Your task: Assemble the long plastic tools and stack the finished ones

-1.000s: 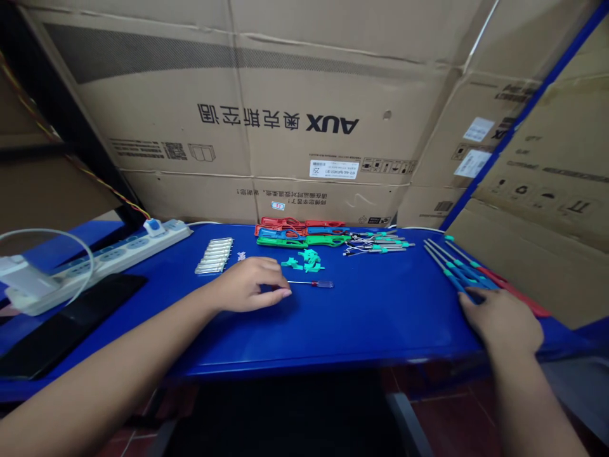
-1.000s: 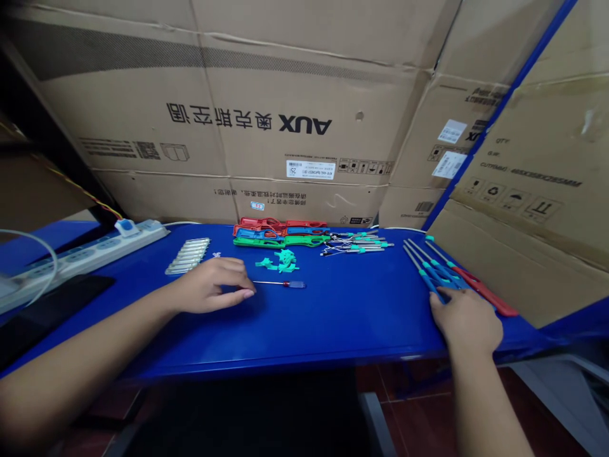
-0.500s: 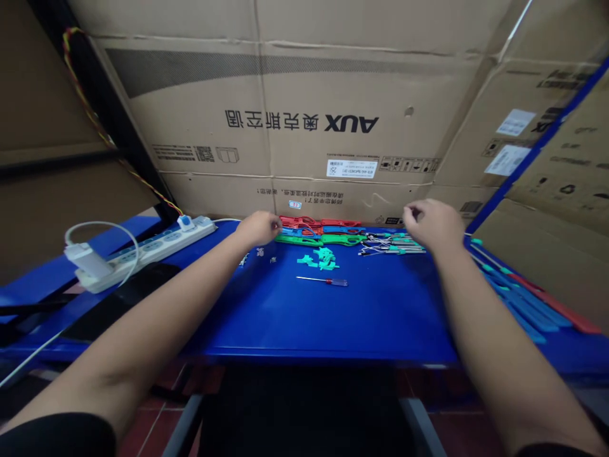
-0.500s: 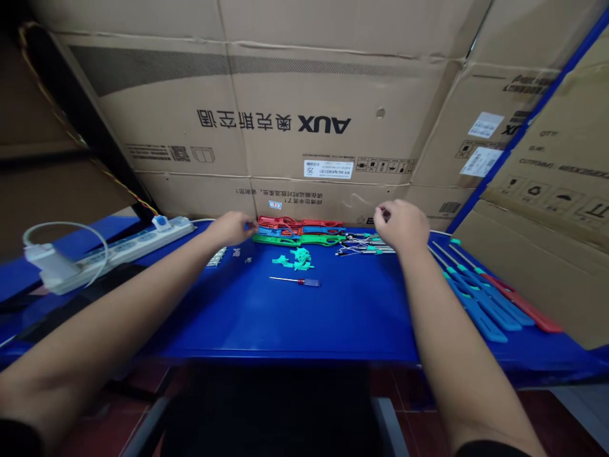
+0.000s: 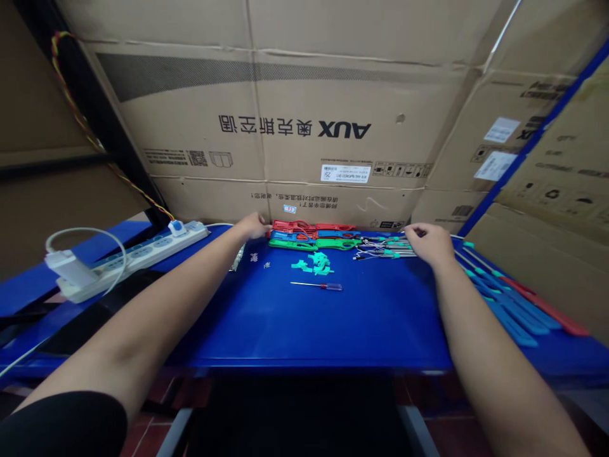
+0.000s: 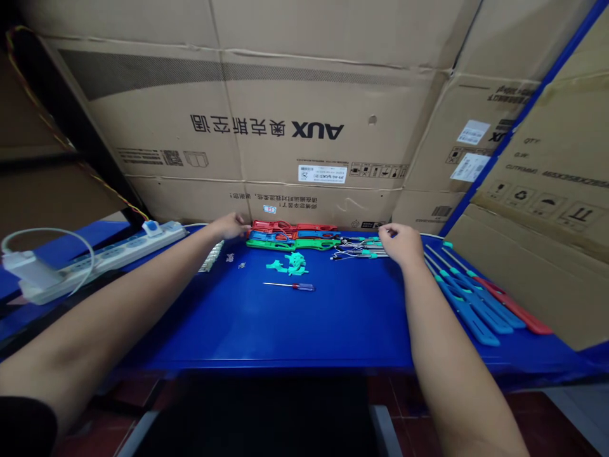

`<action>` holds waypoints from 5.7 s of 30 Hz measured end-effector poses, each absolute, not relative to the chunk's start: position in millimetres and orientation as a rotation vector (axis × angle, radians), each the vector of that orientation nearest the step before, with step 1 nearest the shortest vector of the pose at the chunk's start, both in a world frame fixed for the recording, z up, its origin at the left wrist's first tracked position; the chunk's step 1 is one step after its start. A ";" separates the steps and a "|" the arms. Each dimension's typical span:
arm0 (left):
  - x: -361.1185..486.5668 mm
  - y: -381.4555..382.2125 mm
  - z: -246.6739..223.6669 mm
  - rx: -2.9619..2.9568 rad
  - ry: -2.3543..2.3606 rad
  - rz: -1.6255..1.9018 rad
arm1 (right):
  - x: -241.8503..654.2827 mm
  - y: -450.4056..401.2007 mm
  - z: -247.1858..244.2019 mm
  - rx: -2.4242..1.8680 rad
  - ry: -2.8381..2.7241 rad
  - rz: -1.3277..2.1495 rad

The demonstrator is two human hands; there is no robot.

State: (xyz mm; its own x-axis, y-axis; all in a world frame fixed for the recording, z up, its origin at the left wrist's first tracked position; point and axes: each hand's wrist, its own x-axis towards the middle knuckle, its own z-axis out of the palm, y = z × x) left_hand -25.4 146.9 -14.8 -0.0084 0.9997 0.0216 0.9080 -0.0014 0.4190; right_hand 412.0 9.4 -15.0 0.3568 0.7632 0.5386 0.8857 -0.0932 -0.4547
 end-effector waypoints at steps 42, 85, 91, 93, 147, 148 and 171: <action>0.5 -8.7 -7.2 2.590 0.756 0.050 | 407.3 10.0 -24.5 -1.763 -2.301 0.342; 7.6 -15.3 -7.9 2.629 0.405 0.274 | 276.4 -66.8 -4.5 -0.868 -2.940 0.730; 8.3 -17.7 -8.9 2.674 0.407 0.158 | 275.6 -64.7 -3.8 -0.849 -2.913 0.659; 9.6 -19.6 -10.2 2.700 0.415 0.137 | 271.2 -65.4 -5.0 -0.826 -2.866 0.610; 5.5 -0.1 -22.8 2.695 0.368 0.193 | 259.6 -54.0 -27.5 -0.793 -2.421 0.624; 6.2 -0.6 -23.2 2.701 0.371 0.194 | 258.0 -53.8 -29.4 -0.807 -2.429 0.612; 7.4 -0.9 -25.1 2.676 0.362 0.188 | 251.5 -56.4 -37.0 -0.767 -2.639 0.226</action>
State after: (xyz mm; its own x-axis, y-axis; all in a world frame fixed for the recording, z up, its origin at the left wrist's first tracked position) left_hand 7.4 -0.9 -25.1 0.9568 0.2811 0.0744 0.2228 -0.8731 0.4337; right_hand 251.5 -56.4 -37.0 -0.7781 0.5437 0.3146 0.4823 0.8380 -0.2554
